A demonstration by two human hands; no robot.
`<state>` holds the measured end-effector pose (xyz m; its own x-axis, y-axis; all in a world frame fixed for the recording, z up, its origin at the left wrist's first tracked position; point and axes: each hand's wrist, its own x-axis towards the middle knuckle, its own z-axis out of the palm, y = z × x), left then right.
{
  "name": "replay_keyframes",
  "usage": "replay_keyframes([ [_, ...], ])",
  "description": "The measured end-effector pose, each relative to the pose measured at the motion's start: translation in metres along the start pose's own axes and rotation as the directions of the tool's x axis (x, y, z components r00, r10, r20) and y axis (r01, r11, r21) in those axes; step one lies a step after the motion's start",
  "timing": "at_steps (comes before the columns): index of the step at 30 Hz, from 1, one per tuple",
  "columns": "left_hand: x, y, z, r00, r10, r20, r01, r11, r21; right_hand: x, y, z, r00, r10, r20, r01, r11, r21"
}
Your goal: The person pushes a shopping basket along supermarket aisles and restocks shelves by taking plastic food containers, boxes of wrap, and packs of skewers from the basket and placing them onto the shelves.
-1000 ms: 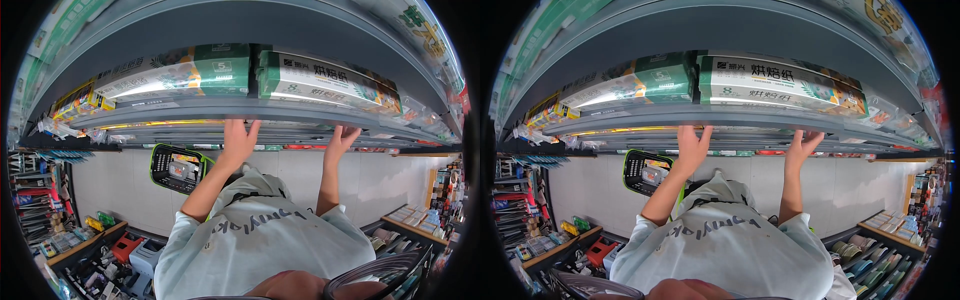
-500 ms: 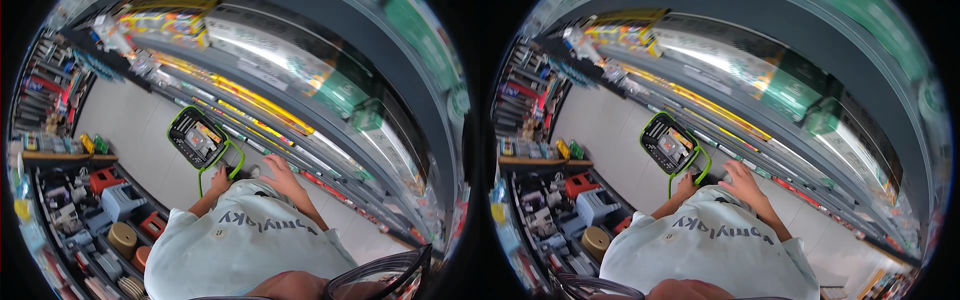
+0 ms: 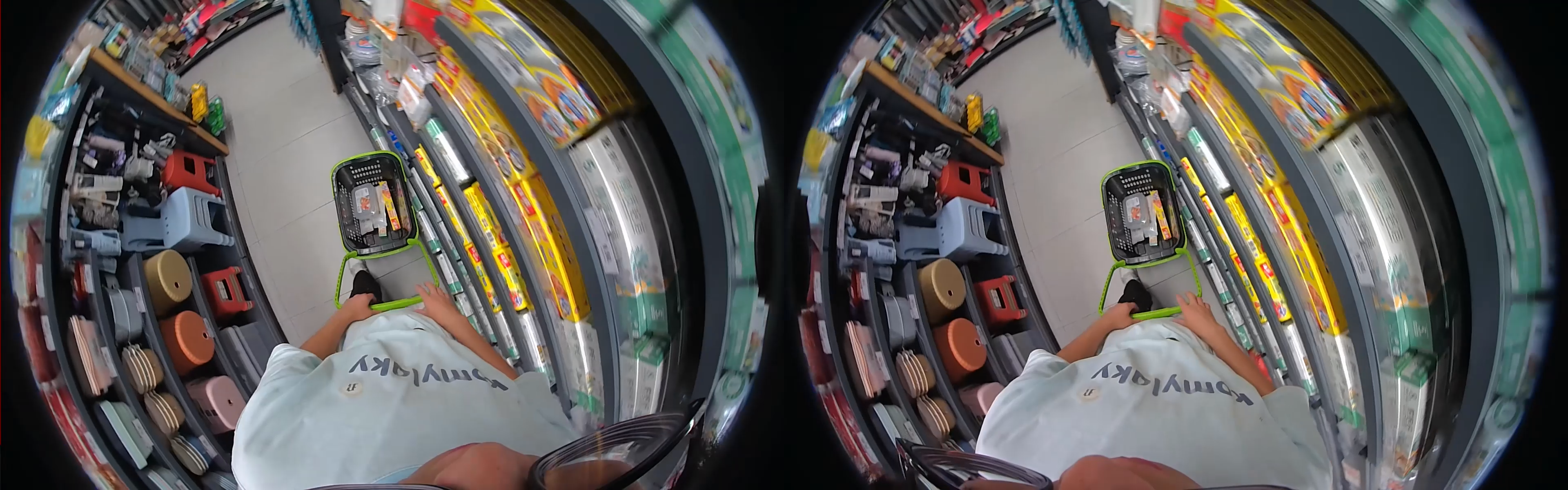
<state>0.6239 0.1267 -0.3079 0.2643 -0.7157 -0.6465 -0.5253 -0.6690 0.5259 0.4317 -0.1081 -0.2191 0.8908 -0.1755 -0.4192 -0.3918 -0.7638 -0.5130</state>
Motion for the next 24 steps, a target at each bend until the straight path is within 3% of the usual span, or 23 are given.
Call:
replay_keyframes([
  [3, -0.017, -0.041, -0.010, 0.993, -0.119, 0.024, 0.118, 0.992, 0.046, 0.031, 0.007, 0.017, 0.999, -0.037, 0.037, 0.034, 0.996, 0.082],
  [6, -0.016, -0.054, -0.039, 0.991, -0.125, 0.043, 0.123, 0.991, 0.044, 0.068, 0.030, 0.045, 0.994, -0.042, 0.100, 0.025, 0.986, 0.164],
  [8, -0.004, -0.059, -0.061, 0.992, -0.116, 0.048, 0.114, 0.993, 0.031, 0.084, 0.019, 0.022, 0.966, 0.096, 0.241, -0.087, 0.995, -0.051],
  [12, 0.013, -0.069, -0.128, 0.995, -0.073, 0.061, 0.074, 0.997, -0.008, 0.136, 0.003, 0.003, 0.970, 0.127, 0.207, -0.105, 0.988, -0.112],
  [14, 0.021, -0.080, -0.149, 0.996, -0.054, 0.064, 0.061, 0.992, -0.110, 0.160, -0.010, -0.009, 0.975, 0.196, 0.101, -0.182, 0.974, -0.132],
  [18, 0.033, -0.104, -0.189, 0.996, -0.087, -0.007, 0.086, 0.987, -0.135, 0.210, -0.043, -0.025, 0.959, 0.278, -0.059, -0.285, 0.938, -0.196],
  [24, 0.036, -0.137, -0.251, 0.973, -0.217, -0.079, 0.218, 0.976, 0.001, 0.285, -0.085, -0.040, 0.950, 0.291, 0.109, -0.246, 0.919, -0.309],
])
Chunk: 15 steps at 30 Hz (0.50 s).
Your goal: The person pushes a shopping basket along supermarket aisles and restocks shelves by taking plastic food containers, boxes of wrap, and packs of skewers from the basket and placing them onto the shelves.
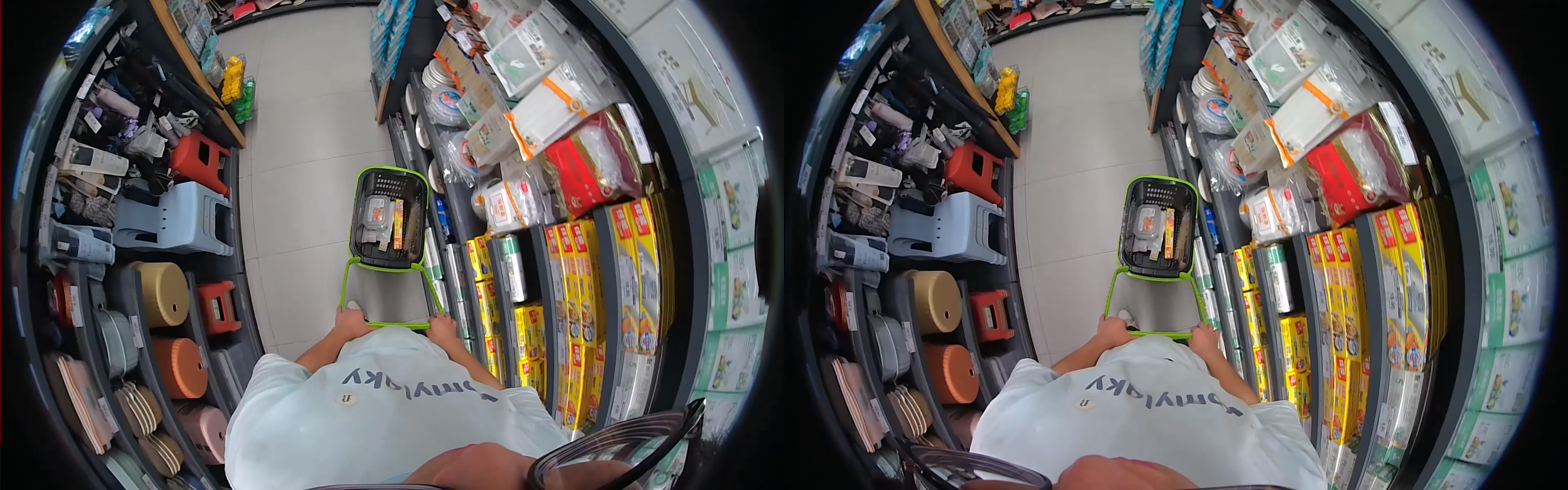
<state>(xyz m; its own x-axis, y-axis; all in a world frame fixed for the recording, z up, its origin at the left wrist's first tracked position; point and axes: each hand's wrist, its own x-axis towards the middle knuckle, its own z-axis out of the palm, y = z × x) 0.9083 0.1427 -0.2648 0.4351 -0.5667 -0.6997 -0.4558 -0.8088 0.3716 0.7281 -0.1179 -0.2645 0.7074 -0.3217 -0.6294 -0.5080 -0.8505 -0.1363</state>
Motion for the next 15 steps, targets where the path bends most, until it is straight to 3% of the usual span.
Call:
replay_keyframes([
  [2, -0.008, -0.003, -0.031, 0.994, -0.108, -0.011, 0.109, 0.993, 0.056, 0.028, -0.009, -0.003, 0.998, -0.058, 0.010, 0.058, 0.998, 0.019],
  [8, 0.036, -0.041, -0.060, 0.972, -0.145, -0.185, 0.153, 0.988, 0.027, 0.115, -0.019, -0.017, 0.978, -0.203, 0.046, 0.196, 0.972, 0.130],
  [10, 0.050, -0.037, -0.083, 0.969, -0.162, -0.188, 0.174, 0.984, 0.047, 0.143, -0.023, -0.042, 0.962, -0.208, 0.179, 0.196, 0.977, 0.086],
  [12, 0.065, -0.033, -0.101, 0.963, -0.182, -0.199, 0.198, 0.978, 0.063, 0.169, -0.024, -0.070, 0.954, -0.223, 0.201, 0.202, 0.972, 0.121],
  [15, 0.090, -0.022, -0.123, 0.920, -0.217, -0.325, 0.230, 0.973, 0.004, 0.221, -0.016, -0.110, 0.926, -0.262, 0.273, 0.235, 0.963, 0.129],
])
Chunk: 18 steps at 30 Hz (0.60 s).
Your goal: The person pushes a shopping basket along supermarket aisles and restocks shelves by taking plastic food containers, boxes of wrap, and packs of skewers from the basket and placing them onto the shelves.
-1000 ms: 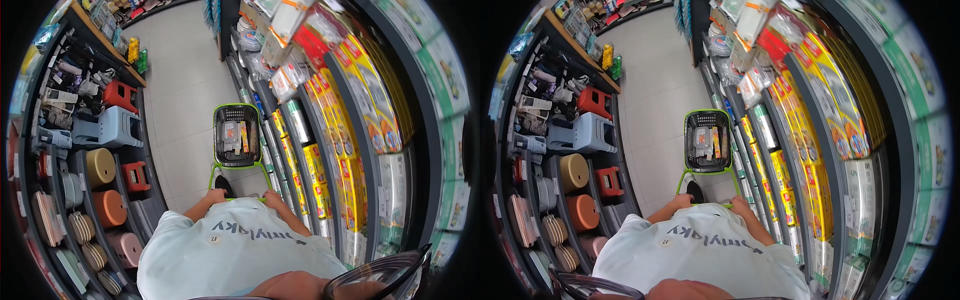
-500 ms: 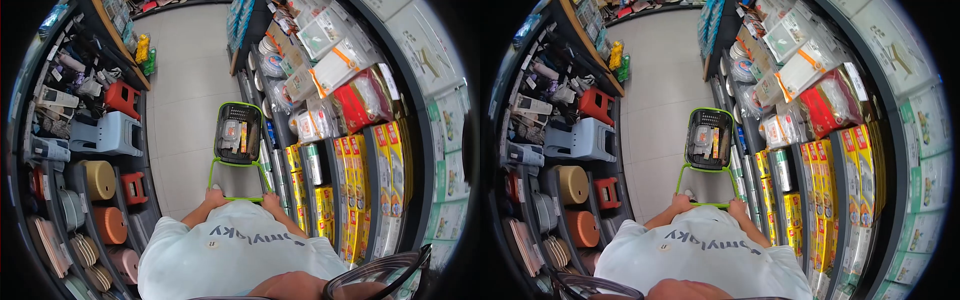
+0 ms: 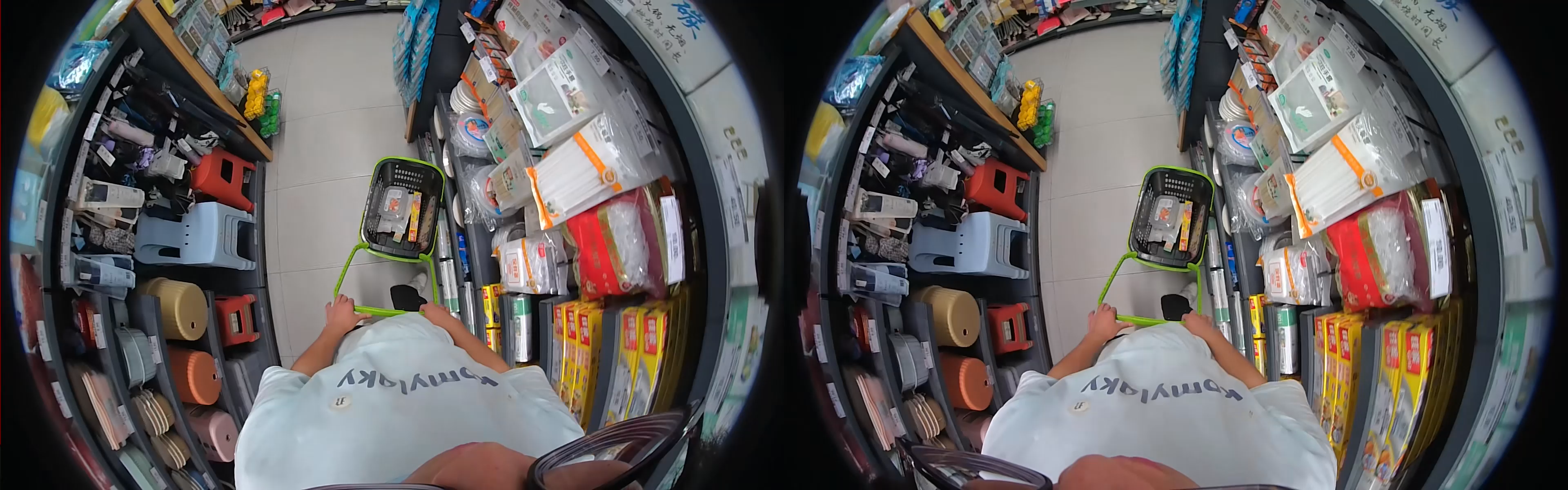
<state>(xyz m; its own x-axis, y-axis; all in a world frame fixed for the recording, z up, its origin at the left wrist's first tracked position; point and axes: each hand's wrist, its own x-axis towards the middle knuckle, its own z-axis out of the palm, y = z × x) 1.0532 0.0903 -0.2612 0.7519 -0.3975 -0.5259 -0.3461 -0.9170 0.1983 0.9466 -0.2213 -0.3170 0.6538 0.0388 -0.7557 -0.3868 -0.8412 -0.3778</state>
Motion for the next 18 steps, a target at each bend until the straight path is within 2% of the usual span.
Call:
replay_keyframes([
  [3, 0.034, 0.024, -0.020, 0.997, -0.036, -0.063, 0.032, 0.997, -0.068, 0.013, 0.009, -0.049, 0.995, -0.064, 0.074, 0.067, 0.997, -0.037],
  [5, 0.059, 0.040, -0.036, 0.984, -0.027, 0.175, 0.042, 0.996, -0.081, 0.018, 0.013, -0.080, 0.997, -0.047, 0.062, 0.054, 0.991, -0.122],
  [7, 0.077, 0.047, -0.039, 0.986, 0.001, 0.166, 0.012, 0.997, -0.079, 0.023, 0.021, -0.095, 0.996, -0.055, 0.076, 0.062, 0.994, -0.091],
  [9, 0.104, 0.054, -0.044, 0.973, 0.036, 0.230, 0.011, 0.980, -0.197, 0.020, 0.024, -0.114, 0.997, -0.076, -0.027, 0.072, 0.990, -0.120],
  [10, 0.119, 0.057, -0.049, 0.960, 0.039, 0.277, 0.034, 0.967, -0.254, 0.023, 0.028, -0.116, 0.986, -0.093, -0.135, 0.084, 0.994, -0.071],
  [11, 0.129, 0.062, -0.050, 0.958, 0.043, 0.283, 0.034, 0.965, -0.262, 0.027, 0.035, -0.121, 0.988, -0.086, -0.129, 0.076, 0.994, -0.074],
  [13, 0.144, 0.074, -0.063, 0.983, 0.047, 0.177, 0.000, 0.967, -0.254, 0.032, 0.032, -0.145, 0.990, 0.040, -0.133, -0.041, 0.999, -0.006],
  [14, 0.153, 0.078, -0.072, 0.972, 0.042, 0.233, 0.027, 0.957, -0.288, 0.032, 0.029, -0.159, 0.990, 0.064, -0.127, -0.070, 0.997, -0.042],
  [15, 0.160, 0.079, -0.072, 0.969, 0.044, 0.245, 0.029, 0.957, -0.288, 0.032, 0.027, -0.170, 0.991, 0.071, -0.118, -0.076, 0.996, -0.037],
  [18, 0.179, 0.078, -0.085, 0.987, 0.066, 0.146, -0.024, 0.962, -0.272, 0.043, 0.021, -0.195, 0.990, 0.071, -0.124, -0.078, 0.996, -0.053],
])
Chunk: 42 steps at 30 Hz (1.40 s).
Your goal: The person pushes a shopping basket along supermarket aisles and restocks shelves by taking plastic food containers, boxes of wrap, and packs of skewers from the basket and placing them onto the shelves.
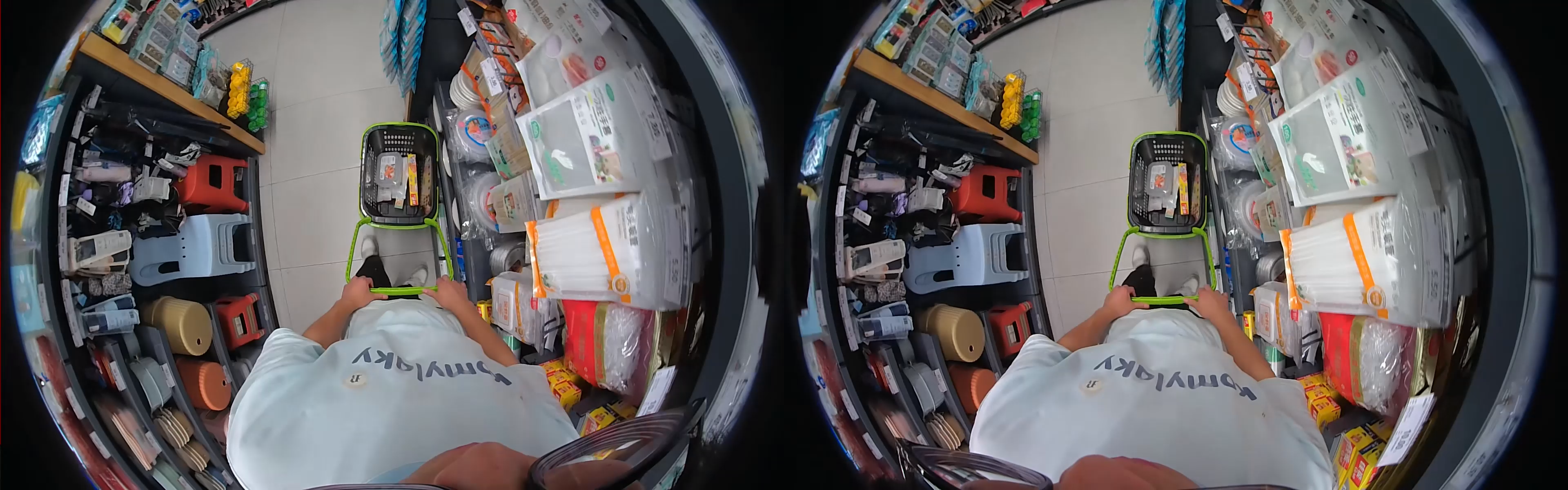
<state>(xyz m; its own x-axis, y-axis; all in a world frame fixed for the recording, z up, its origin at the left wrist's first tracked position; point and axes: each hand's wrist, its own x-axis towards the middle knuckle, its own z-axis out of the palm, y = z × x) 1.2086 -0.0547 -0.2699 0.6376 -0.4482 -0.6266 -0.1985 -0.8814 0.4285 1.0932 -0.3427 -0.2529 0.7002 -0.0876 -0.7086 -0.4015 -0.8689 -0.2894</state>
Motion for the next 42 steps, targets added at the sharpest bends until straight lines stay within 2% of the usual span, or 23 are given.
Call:
replay_keyframes([
  [7, 0.053, -0.018, -0.062, 0.998, 0.058, -0.002, -0.058, 0.995, 0.085, 0.047, -0.021, -0.027, 0.999, -0.034, -0.036, 0.034, 0.999, 0.004],
  [11, 0.098, -0.030, -0.125, 0.988, 0.106, 0.111, -0.128, 0.968, 0.217, 0.091, -0.050, -0.055, 0.996, -0.034, -0.086, 0.036, 0.999, 0.018],
  [13, 0.117, -0.038, -0.153, 0.986, 0.121, 0.113, -0.143, 0.967, 0.212, 0.112, -0.066, -0.075, 0.994, -0.038, -0.105, 0.037, 0.999, -0.012],
  [15, 0.131, -0.050, -0.176, 0.984, 0.121, 0.131, -0.148, 0.965, 0.218, 0.132, -0.081, -0.100, 0.987, -0.139, -0.084, 0.128, 0.983, -0.133],
  [16, 0.132, -0.056, -0.184, 0.979, 0.115, 0.171, -0.153, 0.961, 0.231, 0.135, -0.089, -0.111, 0.987, -0.145, -0.065, 0.137, 0.984, -0.113],
  [20, 0.148, -0.071, -0.218, 0.977, 0.144, 0.158, -0.176, 0.962, 0.210, 0.146, -0.114, -0.139, 0.988, -0.141, -0.065, 0.135, 0.988, -0.080],
  [23, 0.159, -0.075, -0.236, 0.972, 0.165, 0.169, -0.199, 0.958, 0.208, 0.151, -0.124, -0.148, 0.987, -0.112, -0.114, 0.104, 0.992, -0.068],
  [26, 0.169, -0.077, -0.249, 0.960, 0.188, 0.209, -0.234, 0.946, 0.225, 0.156, -0.125, -0.150, 0.987, -0.097, -0.132, 0.093, 0.995, -0.034],
  [28, 0.174, -0.079, -0.252, 0.955, 0.220, 0.197, -0.263, 0.938, 0.225, 0.162, -0.120, -0.144, 0.983, -0.095, -0.155, 0.105, 0.993, 0.062],
  [35, 0.182, -0.068, -0.257, 0.951, 0.266, 0.160, -0.296, 0.932, 0.208, 0.173, -0.106, -0.166, 0.996, -0.028, -0.087, 0.046, 0.975, 0.216],
  [37, 0.183, -0.061, -0.259, 0.955, 0.281, 0.095, -0.295, 0.935, 0.197, 0.182, -0.093, -0.165, 0.998, -0.013, -0.054, 0.032, 0.933, 0.358],
  [38, 0.183, -0.060, -0.259, 0.956, 0.277, 0.097, -0.291, 0.937, 0.194, 0.189, -0.086, -0.163, 0.999, -0.015, -0.049, 0.031, 0.933, 0.358],
  [40, 0.188, -0.060, -0.255, 0.939, 0.345, -0.007, -0.339, 0.927, 0.157, 0.204, -0.071, -0.165, 0.997, -0.057, -0.060, 0.078, 0.886, 0.457],
  [42, 0.192, -0.059, -0.247, 0.939, 0.340, -0.048, -0.330, 0.932, 0.148, 0.215, -0.055, -0.171, 0.997, -0.067, -0.036, 0.076, 0.885, 0.459],
])
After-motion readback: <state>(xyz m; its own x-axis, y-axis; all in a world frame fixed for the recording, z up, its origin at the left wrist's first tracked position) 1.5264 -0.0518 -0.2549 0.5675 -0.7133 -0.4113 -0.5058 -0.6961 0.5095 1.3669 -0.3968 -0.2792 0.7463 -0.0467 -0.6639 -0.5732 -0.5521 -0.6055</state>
